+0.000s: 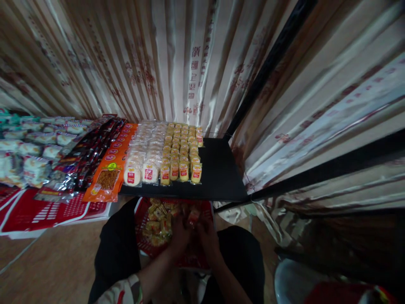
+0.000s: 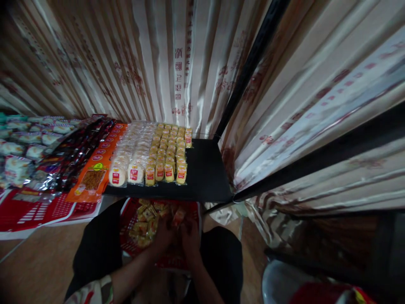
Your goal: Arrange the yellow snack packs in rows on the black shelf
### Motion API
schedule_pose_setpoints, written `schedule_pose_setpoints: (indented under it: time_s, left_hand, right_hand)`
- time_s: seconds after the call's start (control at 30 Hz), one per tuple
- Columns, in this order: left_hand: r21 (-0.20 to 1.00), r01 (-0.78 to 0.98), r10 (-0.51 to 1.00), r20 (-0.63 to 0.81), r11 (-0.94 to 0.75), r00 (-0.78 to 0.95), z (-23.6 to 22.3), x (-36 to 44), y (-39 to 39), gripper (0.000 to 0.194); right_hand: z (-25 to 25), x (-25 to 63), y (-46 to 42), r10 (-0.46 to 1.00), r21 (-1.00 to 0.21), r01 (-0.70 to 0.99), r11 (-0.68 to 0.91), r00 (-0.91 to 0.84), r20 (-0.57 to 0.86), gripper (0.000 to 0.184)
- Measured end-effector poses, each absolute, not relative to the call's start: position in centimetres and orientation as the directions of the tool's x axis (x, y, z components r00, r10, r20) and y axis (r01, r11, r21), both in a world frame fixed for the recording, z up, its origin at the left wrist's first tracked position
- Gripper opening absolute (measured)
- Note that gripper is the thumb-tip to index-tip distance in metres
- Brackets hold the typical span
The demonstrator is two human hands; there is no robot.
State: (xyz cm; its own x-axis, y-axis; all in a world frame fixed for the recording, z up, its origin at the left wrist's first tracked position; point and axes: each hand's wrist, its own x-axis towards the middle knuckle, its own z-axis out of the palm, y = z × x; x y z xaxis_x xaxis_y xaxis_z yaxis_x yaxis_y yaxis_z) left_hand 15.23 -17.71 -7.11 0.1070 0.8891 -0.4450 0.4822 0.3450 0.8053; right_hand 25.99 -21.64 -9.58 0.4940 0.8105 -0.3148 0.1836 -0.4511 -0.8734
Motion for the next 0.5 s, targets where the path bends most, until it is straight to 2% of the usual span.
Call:
schedule_pose_setpoints:
  time_s: [0.1,0.27,0.4,0.5]
  left_hand:
    - [0.878,0.367,0.919,-0.374,0.308,0.124,-5.7,15.4,-19.0,0.029]
    - [0.912,0.327,0.925,-0.323,0.249,0.198,-2.0,17.0,-18.7,0.029]
    - [0.926,0.375,0.948,-0.161,0.048,0.276,2.6,18.7,-16.7,0.027]
    - [0.885,0.462,0.963,-0.068,-0.063,0.26,6.1,20.3,-15.1,0.037]
  right_hand:
    - [-8.0,26.2,-22.5,0.796,-0.896,0.138,-0.421,0.53,-0.293,0.045]
    - [-3.5,27.5,-22.6,0.819,-0.931,0.155,-0.331,0.537,-0.202,0.039]
    - [0.2,29.9,-20.6,0.827,-0.969,0.194,-0.154,0.561,-0.019,0.039]
    - [2.1,32.1,-17.9,0.804,-0.98,0.182,-0.074,0.593,0.049,0.04]
